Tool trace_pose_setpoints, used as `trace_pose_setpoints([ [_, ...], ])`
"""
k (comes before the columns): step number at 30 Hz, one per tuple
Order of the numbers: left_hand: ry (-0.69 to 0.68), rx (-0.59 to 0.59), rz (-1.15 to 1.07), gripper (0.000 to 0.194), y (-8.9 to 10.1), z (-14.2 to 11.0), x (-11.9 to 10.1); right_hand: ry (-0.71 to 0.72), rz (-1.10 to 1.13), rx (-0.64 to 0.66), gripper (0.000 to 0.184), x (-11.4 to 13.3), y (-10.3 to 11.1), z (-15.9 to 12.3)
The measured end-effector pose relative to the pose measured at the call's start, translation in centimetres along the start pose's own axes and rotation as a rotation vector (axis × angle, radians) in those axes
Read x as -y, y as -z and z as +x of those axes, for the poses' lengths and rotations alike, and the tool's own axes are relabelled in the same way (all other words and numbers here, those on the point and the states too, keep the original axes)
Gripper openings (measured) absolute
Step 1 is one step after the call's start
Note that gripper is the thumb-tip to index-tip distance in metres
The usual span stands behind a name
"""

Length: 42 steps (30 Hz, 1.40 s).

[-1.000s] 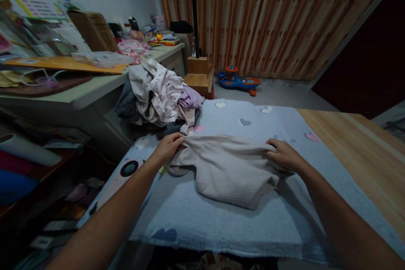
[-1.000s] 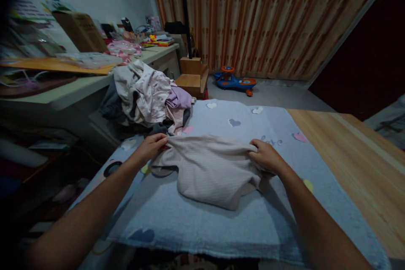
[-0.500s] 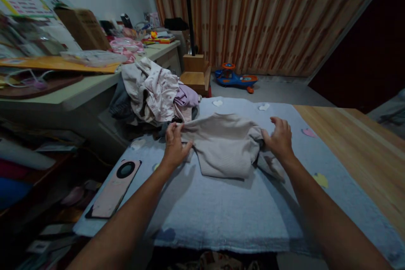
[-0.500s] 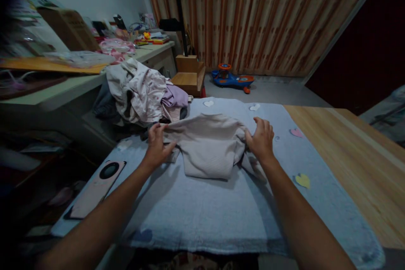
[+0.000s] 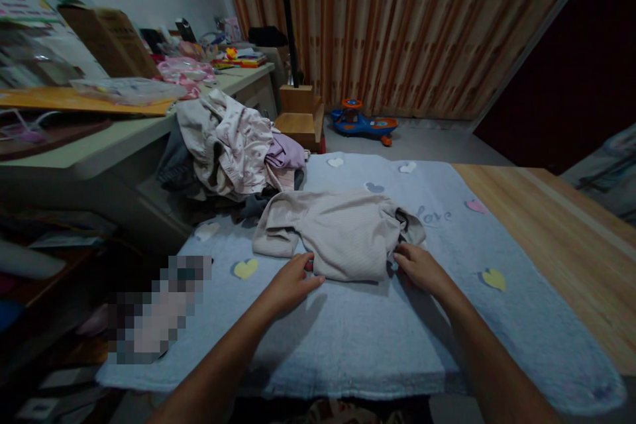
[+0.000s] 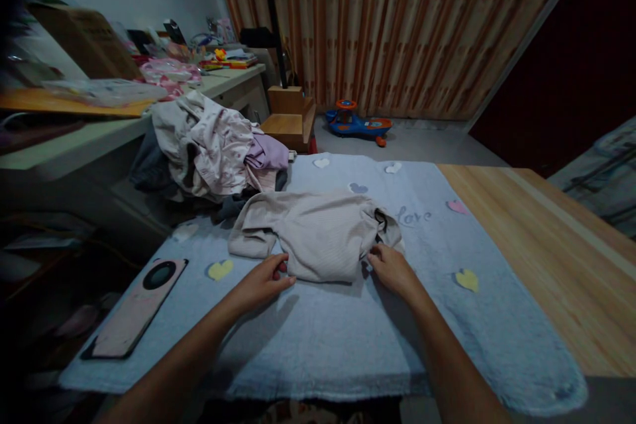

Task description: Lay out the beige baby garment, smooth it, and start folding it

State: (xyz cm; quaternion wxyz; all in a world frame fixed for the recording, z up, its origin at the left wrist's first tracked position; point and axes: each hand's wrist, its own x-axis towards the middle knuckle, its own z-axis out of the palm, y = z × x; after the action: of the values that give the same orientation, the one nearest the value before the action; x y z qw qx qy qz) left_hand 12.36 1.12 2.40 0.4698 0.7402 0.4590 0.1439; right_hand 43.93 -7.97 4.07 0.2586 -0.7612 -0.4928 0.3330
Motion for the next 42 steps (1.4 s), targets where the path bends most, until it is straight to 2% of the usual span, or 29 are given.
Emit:
trace_pose_setpoints([
  [4,-0.006,0.052,-0.521,0.087,-1.5,1.3,-0.6,-0.143,0.679,-0.217,0.042,0.7,-1.4,1.8],
  [6,-0.033,0.064,-0.693,0.102,-2.2,1.8,-0.7,-0.183,0.991,-0.300,0.038,1.1,-2.2,2.6],
  [8,-0.028,0.051,-0.782,0.115,-2.8,2.0,-0.8,-0.220,1.203,-0.350,0.030,1.5,-2.8,3.1],
  [11,-0.002,0.047,-0.805,0.121,-3.3,1.7,-1.1,-0.218,1.336,-0.368,0.028,1.7,-3.5,3.1],
  [13,-0.042,0.080,-0.700,0.106,-3.2,1.2,-1.4,-0.184,1.328,-0.305,0.030,1.5,-3.9,2.7],
  [16,-0.118,0.128,-0.395,0.055,-2.7,0.6,-1.8,-0.170,1.207,-0.208,0.038,1.2,-4.4,1.9],
  [18,-0.126,0.129,-0.276,0.036,-2.3,0.5,-1.9,-0.196,1.146,-0.212,0.043,1.1,-4.8,1.6],
  [20,-0.110,0.115,-0.295,0.039,-1.9,0.6,-2.0,-0.216,1.150,-0.235,0.044,1.0,-5.0,1.6],
  [23,-0.084,0.097,-0.442,0.056,-1.2,0.8,-2.4,-0.201,1.210,-0.230,0.041,1.1,-4.8,2.0],
  [27,-0.094,0.045,-0.641,0.080,0.8,0.5,-3.6,-0.138,1.237,-0.137,0.032,1.1,-2.9,2.4],
  [30,-0.091,-0.024,-0.697,0.091,2.7,0.3,-3.6,-0.099,1.218,-0.162,0.030,0.6,-1.1,1.7],
  [32,-0.072,-0.063,-0.715,0.089,3.7,0.3,-2.9,-0.102,1.193,-0.203,0.033,0.1,-0.4,0.9],
  [34,-0.020,-0.077,-0.708,0.079,4.4,0.1,-1.5,-0.148,1.121,-0.224,0.037,-0.5,-0.3,-0.1],
  [37,0.096,-0.067,-0.644,0.066,4.3,-0.6,0.6,-0.200,0.890,-0.214,0.042,-1.3,-1.0,-1.7],
  [39,0.138,-0.023,-0.582,0.066,3.8,-1.4,1.5,-0.162,0.712,-0.164,0.051,-1.7,-1.7,-2.5],
  [42,0.061,-0.016,-0.427,0.063,3.0,-2.6,1.8,-0.039,0.471,-0.115,0.072,-1.5,-2.4,-3.3],
])
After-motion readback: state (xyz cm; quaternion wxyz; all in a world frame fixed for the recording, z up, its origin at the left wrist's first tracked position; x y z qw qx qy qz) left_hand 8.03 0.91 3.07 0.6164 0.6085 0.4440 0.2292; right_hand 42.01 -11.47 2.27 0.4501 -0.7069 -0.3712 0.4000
